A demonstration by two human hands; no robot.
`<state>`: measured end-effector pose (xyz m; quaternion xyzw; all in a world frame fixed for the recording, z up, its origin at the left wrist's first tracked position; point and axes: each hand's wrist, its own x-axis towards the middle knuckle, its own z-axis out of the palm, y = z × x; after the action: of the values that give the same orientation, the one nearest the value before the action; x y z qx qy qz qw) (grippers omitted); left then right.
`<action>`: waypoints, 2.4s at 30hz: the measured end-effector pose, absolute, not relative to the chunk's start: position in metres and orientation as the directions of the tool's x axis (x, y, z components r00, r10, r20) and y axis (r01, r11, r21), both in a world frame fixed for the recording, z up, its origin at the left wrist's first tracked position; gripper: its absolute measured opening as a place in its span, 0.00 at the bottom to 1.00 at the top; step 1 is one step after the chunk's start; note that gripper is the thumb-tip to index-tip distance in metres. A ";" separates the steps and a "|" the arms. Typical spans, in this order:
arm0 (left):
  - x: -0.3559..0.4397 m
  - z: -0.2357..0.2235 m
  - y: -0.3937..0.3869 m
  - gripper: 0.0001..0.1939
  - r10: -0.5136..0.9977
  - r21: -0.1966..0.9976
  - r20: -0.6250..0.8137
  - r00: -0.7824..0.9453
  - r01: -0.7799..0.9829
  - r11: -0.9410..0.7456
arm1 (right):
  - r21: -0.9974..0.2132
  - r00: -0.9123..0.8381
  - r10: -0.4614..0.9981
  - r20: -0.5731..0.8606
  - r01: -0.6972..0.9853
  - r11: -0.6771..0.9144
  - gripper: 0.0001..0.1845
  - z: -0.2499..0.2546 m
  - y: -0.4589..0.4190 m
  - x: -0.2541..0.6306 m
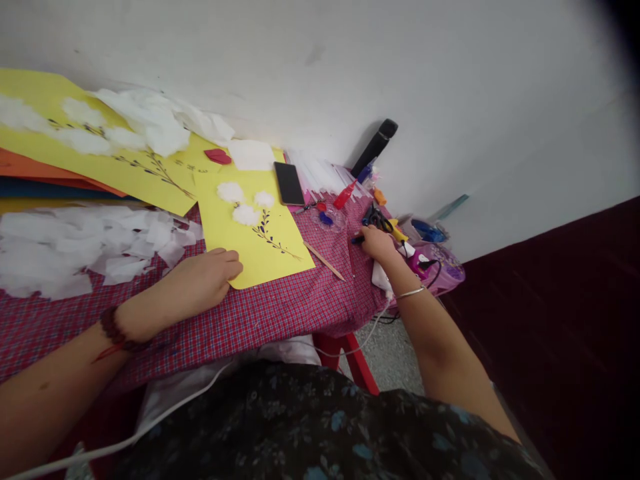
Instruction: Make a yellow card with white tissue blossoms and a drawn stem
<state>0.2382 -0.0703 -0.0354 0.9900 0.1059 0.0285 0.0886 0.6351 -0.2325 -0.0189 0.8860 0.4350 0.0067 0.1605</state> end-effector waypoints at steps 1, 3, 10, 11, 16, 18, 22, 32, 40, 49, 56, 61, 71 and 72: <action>0.238 -0.036 -0.070 0.11 0.216 0.183 0.035 0.976 0.206 -0.961 | 0.288 0.620 0.773 -0.131 0.770 -0.569 0.19 -0.018 -0.234 0.633; 0.239 -0.036 -0.069 0.10 0.214 0.185 0.030 0.976 0.205 -0.961 | 0.286 0.629 0.771 -0.099 0.760 -0.583 0.19 -0.014 -0.236 0.628; 0.239 -0.029 -0.073 0.10 0.224 0.183 0.010 0.975 0.219 -0.958 | 0.182 0.622 0.777 -0.098 0.779 -0.600 0.18 -0.013 -0.230 0.593; 0.239 -0.027 -0.075 0.10 0.229 0.182 0.011 0.973 0.223 -0.958 | 0.166 0.611 0.782 -0.121 0.790 -0.591 0.19 -0.016 -0.229 0.588; 0.235 -0.023 -0.080 0.07 0.209 0.168 0.033 0.977 0.200 -0.965 | 0.092 0.586 0.799 -0.137 0.810 -0.579 0.25 -0.028 -0.231 0.589; 0.233 -0.023 -0.082 0.06 0.204 0.140 0.050 0.978 0.195 -0.971 | -0.033 0.570 0.814 -0.113 0.816 -0.577 0.18 -0.027 -0.237 0.599; 0.232 -0.024 -0.092 0.08 0.206 0.078 0.086 0.975 0.200 -0.977 | -0.678 0.635 0.773 -0.011 0.563 -0.472 0.12 -0.011 -0.250 0.606; 0.239 -0.034 -0.118 0.04 0.077 0.133 0.202 0.976 0.050 -0.990 | -0.988 0.408 0.908 0.097 0.147 0.039 0.19 0.005 -0.194 0.465; 0.240 -0.048 -0.128 0.07 0.160 0.135 0.295 0.942 0.125 -0.983 | -0.999 0.380 0.925 -0.024 -0.047 -0.006 0.13 -0.048 -0.151 0.417; 0.246 -0.059 -0.144 0.17 0.036 0.168 0.340 0.940 -0.023 -0.986 | -0.982 0.379 0.925 -0.004 0.171 -0.074 0.04 -0.055 -0.152 0.427; 0.244 -0.057 -0.142 0.16 0.046 0.204 0.343 0.938 -0.026 -0.979 | -0.970 0.374 0.927 -0.014 0.220 -0.103 0.02 -0.058 -0.150 0.432; 0.242 -0.054 -0.138 0.17 0.026 0.228 0.315 0.949 -0.049 -0.972 | -0.961 0.339 0.941 -0.016 0.254 -0.108 0.03 -0.059 -0.149 0.431; 0.241 -0.049 -0.135 0.16 0.023 0.260 0.298 0.954 -0.058 -0.964 | -0.939 0.278 0.960 -0.014 0.326 -0.108 0.05 -0.058 -0.151 0.432; 0.241 -0.049 -0.135 0.16 0.022 0.264 0.295 0.955 -0.059 -0.963 | -0.938 0.279 0.960 -0.012 0.331 -0.108 0.05 -0.057 -0.152 0.432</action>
<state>0.2413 -0.1352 -0.0490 0.9793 -0.0094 0.1495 0.1361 0.4317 -0.1516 -0.0574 0.6584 0.4902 -0.3470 -0.4536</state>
